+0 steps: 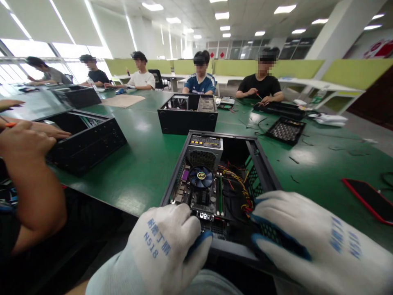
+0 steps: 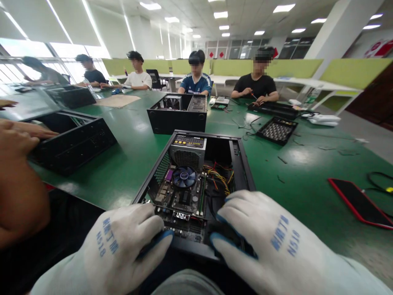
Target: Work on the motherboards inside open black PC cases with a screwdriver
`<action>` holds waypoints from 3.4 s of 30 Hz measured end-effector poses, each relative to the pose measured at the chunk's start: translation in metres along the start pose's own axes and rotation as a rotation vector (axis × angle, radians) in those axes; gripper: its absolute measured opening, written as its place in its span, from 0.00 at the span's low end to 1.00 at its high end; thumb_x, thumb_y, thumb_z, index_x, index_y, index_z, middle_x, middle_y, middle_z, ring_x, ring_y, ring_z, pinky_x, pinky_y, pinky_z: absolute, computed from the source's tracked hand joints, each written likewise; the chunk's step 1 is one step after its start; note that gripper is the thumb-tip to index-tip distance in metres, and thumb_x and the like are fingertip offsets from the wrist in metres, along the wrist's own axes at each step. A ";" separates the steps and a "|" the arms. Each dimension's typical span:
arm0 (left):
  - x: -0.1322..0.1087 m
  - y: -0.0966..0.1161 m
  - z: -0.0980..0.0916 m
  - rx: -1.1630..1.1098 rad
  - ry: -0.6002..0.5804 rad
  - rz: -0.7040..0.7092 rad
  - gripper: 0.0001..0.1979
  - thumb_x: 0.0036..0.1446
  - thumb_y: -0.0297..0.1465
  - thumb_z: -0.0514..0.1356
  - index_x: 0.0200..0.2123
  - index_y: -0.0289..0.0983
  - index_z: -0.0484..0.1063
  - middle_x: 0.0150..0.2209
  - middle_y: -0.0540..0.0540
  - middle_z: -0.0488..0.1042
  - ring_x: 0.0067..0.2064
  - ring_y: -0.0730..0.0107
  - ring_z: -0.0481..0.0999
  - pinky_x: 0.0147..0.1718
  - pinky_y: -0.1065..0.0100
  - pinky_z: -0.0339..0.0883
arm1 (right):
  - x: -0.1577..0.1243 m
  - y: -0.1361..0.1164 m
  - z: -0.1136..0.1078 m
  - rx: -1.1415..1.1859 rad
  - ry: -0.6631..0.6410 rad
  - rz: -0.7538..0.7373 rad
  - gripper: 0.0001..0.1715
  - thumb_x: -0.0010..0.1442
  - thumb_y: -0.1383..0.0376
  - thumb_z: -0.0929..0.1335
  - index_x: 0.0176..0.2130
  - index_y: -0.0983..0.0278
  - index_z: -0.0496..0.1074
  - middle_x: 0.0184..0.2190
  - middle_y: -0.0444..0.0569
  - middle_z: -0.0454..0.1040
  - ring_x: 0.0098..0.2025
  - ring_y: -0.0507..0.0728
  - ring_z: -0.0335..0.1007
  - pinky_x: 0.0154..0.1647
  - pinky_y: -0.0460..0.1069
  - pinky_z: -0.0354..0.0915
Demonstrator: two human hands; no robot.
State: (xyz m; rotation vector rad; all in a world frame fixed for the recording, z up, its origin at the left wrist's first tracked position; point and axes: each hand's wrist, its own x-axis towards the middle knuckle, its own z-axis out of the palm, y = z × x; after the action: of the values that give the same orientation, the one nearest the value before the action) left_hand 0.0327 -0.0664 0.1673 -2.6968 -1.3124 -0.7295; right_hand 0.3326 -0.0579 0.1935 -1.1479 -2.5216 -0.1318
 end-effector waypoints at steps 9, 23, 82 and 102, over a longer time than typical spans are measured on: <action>0.005 0.002 -0.004 0.043 0.045 -0.007 0.12 0.67 0.35 0.58 0.28 0.43 0.65 0.29 0.50 0.70 0.26 0.65 0.70 0.25 0.61 0.54 | 0.128 0.015 0.050 -0.352 -0.498 -0.152 0.21 0.68 0.51 0.70 0.47 0.65 0.78 0.44 0.58 0.81 0.47 0.66 0.77 0.45 0.56 0.66; 0.004 0.003 -0.001 0.055 0.067 -0.029 0.12 0.66 0.37 0.59 0.28 0.44 0.67 0.28 0.50 0.71 0.26 0.62 0.71 0.24 0.60 0.55 | 0.156 0.009 0.076 -0.397 -0.654 -0.290 0.13 0.61 0.62 0.71 0.44 0.65 0.81 0.43 0.56 0.83 0.48 0.67 0.80 0.45 0.56 0.68; 0.181 -0.068 0.111 0.282 -0.997 0.046 0.35 0.48 0.29 0.71 0.61 0.34 0.70 0.58 0.33 0.77 0.57 0.48 0.80 0.55 0.58 0.74 | 0.086 0.081 0.042 0.125 0.044 0.171 0.21 0.71 0.51 0.66 0.47 0.65 0.78 0.44 0.56 0.79 0.47 0.63 0.73 0.52 0.55 0.65; 0.195 -0.068 0.119 0.329 -1.011 0.046 0.22 0.54 0.30 0.68 0.54 0.35 0.78 0.54 0.36 0.82 0.56 0.53 0.81 0.58 0.63 0.73 | 0.083 0.083 0.044 0.101 0.046 0.146 0.24 0.71 0.51 0.66 0.50 0.67 0.78 0.46 0.58 0.80 0.49 0.64 0.74 0.53 0.55 0.65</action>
State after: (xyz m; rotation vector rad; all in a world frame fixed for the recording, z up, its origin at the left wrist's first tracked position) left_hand 0.1306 0.1485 0.1366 -2.8079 -1.2810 0.9166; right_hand 0.3314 0.0661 0.1771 -1.2678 -2.3662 0.0067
